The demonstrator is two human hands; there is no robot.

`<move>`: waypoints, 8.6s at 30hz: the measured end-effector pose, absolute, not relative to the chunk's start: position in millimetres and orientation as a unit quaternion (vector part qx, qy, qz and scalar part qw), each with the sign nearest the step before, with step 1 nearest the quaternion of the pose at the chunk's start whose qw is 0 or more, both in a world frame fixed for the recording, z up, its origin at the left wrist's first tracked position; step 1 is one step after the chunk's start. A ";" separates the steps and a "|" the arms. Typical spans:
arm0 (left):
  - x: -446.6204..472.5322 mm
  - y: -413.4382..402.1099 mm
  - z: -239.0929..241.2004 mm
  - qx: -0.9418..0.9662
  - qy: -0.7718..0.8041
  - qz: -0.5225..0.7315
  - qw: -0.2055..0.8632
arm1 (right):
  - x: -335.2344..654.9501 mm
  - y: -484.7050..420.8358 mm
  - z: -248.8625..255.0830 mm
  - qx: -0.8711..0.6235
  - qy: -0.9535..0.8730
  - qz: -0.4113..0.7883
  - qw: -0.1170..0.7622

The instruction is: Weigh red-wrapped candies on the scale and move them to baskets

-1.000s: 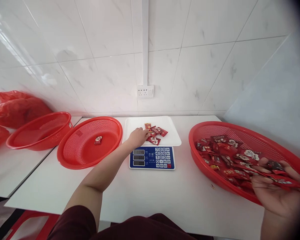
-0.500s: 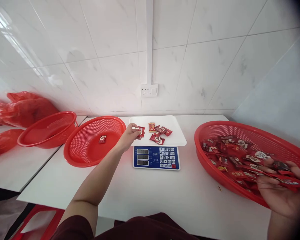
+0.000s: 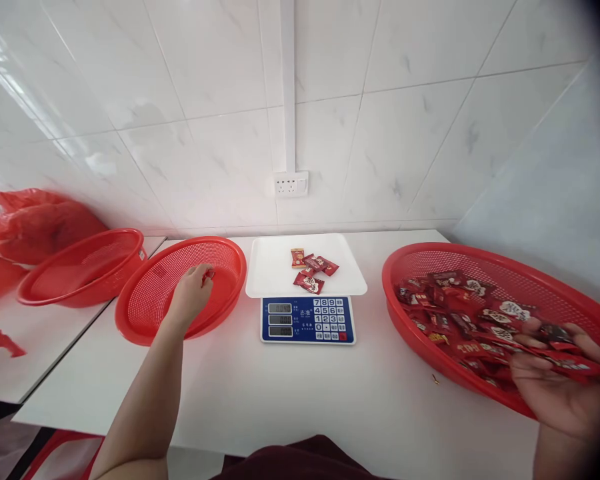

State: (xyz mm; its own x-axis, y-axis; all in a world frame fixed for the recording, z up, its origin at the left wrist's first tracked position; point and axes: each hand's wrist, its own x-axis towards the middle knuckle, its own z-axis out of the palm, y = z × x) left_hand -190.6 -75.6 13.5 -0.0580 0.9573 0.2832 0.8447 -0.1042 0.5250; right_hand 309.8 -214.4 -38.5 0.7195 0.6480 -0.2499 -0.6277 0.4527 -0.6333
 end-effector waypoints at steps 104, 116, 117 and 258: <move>-29.9 -45.3 -0.9 0.891 0.399 0.138 0.167 | 281.5 -219.4 -17.9 -0.451 -0.083 0.402 0.792; -64.5 -54.2 15.7 0.839 0.502 0.199 0.066 | 284.7 -219.8 -21.3 -0.452 -0.098 0.403 0.790; -78.1 -56.3 21.1 0.818 0.534 0.210 0.025 | 285.7 -219.9 -22.2 -0.454 -0.098 0.402 0.789; -17.1 -142.7 -31.6 0.490 0.340 0.439 0.672 | 130.1 -184.7 -26.2 -0.477 -0.429 0.523 0.562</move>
State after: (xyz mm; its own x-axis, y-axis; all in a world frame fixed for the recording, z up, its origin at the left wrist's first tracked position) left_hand -17.1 -142.7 -31.6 0.3841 0.9229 -0.0271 -0.2568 0.1349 0.9570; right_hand 130.1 -184.7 -26.2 0.0851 0.9962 -0.0174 -0.1793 -0.0019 -0.9838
